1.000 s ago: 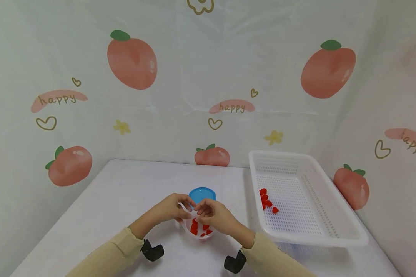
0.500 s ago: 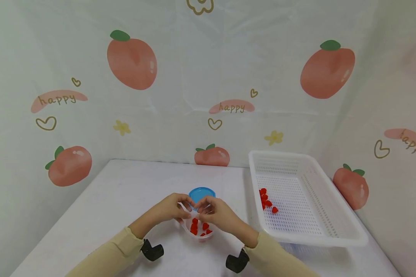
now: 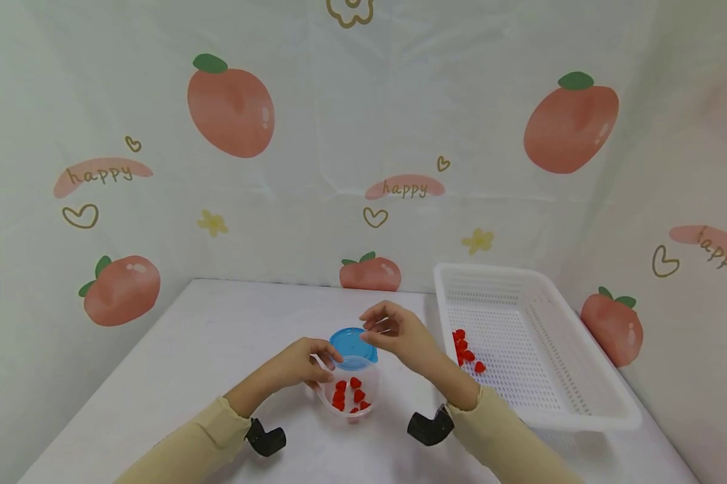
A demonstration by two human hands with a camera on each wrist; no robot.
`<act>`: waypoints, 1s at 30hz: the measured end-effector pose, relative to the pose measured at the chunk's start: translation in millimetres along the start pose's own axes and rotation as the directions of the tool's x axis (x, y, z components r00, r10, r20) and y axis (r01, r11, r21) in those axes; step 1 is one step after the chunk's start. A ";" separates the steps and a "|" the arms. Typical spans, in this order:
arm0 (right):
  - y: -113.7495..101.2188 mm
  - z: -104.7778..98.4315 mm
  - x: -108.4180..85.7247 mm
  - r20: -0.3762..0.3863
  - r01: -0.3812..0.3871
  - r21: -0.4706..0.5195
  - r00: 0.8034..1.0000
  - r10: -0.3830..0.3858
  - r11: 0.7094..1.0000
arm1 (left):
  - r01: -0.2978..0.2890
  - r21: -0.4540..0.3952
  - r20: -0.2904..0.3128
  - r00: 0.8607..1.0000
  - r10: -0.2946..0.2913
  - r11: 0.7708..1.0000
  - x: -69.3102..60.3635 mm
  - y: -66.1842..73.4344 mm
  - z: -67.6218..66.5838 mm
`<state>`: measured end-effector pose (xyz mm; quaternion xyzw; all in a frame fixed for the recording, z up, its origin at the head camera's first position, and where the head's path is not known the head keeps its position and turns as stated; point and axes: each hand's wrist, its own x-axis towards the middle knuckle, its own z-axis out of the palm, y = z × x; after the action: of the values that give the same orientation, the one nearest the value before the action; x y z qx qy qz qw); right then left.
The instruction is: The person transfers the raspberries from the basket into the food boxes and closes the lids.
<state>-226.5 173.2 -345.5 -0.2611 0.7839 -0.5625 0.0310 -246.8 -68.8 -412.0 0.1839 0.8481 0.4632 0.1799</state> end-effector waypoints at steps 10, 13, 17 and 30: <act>-5.6 -49.2 6.3 -0.198 0.011 0.035 0.980 -0.004 0.999 | 0.001 -0.008 -0.005 1.000 -0.001 1.000 -0.3 -2.2 0.6; 2.4 -67.4 8.8 -0.248 0.028 0.077 0.969 -0.008 0.997 | 0.003 -0.003 -0.007 1.000 -0.003 1.000 0.4 -2.8 0.9; 18.7 -91.7 9.7 -0.309 0.060 0.126 0.951 -0.018 0.990 | 0.008 0.001 -0.009 1.000 -0.008 1.000 0.9 -3.2 1.2; 71.0 -139.8 -3.8 -0.400 0.069 0.274 0.915 0.048 0.959 | 0.017 -0.005 -0.012 1.000 -0.017 1.000 -0.7 1.0 0.6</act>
<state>-297.7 312.4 -359.1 -0.1367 0.6834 -0.7104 -0.0973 -245.8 -68.2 -411.3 0.1733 0.8496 0.4649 0.1790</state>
